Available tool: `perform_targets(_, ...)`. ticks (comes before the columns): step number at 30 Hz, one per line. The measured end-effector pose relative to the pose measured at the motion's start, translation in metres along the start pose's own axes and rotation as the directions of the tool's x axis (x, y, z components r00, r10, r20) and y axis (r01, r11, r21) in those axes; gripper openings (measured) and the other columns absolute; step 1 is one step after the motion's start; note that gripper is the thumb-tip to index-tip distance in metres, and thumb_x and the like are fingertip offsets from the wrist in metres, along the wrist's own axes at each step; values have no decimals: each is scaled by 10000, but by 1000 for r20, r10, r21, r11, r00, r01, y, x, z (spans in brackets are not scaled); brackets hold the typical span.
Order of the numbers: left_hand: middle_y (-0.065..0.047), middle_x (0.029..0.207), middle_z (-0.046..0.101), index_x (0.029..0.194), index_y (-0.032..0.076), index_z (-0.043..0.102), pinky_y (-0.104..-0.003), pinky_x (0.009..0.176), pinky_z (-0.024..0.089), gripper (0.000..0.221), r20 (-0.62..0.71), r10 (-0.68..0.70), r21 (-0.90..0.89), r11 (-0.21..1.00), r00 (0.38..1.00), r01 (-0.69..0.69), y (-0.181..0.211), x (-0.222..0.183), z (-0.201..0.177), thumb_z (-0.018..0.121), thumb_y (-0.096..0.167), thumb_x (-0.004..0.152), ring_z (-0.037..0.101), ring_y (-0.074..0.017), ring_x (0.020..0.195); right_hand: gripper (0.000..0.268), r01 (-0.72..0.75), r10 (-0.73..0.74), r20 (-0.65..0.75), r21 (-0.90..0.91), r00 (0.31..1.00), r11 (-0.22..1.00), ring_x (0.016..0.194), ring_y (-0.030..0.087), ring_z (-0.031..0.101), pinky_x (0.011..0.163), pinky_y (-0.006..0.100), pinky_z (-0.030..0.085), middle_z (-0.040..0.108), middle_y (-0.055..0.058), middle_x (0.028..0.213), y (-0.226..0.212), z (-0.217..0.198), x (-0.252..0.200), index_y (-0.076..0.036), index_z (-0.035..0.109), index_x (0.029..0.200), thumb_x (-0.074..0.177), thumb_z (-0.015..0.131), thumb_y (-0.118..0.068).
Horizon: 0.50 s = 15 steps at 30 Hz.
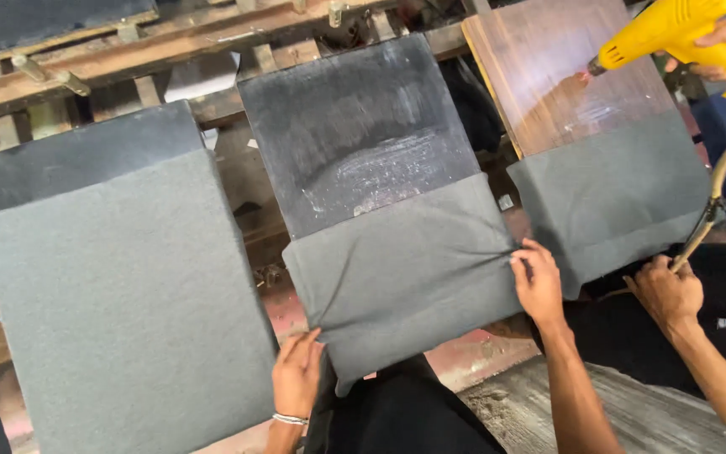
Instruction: Placing fabric pieces on boards, smoothing them out, and using a heat gun to dry them.
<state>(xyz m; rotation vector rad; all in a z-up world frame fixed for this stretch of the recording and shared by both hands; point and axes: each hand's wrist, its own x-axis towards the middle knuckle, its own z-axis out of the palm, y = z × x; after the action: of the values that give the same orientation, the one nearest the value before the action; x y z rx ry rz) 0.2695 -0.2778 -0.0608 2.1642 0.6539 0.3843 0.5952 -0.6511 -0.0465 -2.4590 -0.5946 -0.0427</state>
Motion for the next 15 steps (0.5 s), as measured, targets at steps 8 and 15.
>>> perform_targets(8,-158,1230,700,1167,52,667,-455,1043,508,180,-176,-98,-282,958,979,45,38,115,-31,553,147,1066,652,-319,1230,89,-9,61,-180,275,982,961,1170,244,648,1026,381,455,703,104,1146,-37,-4,136,-89,598,1057,1117,627,-148)
perform_targets(15,-100,1077,715,1197,79,671,-420,939,536,185,-360,-236,-323,939,902,117,8,263,-10,556,204,1125,683,-226,1068,77,140,-77,-278,216,958,966,936,259,685,884,422,520,724,102,959,-53,31,276,-72,739,1090,1128,743,-138)
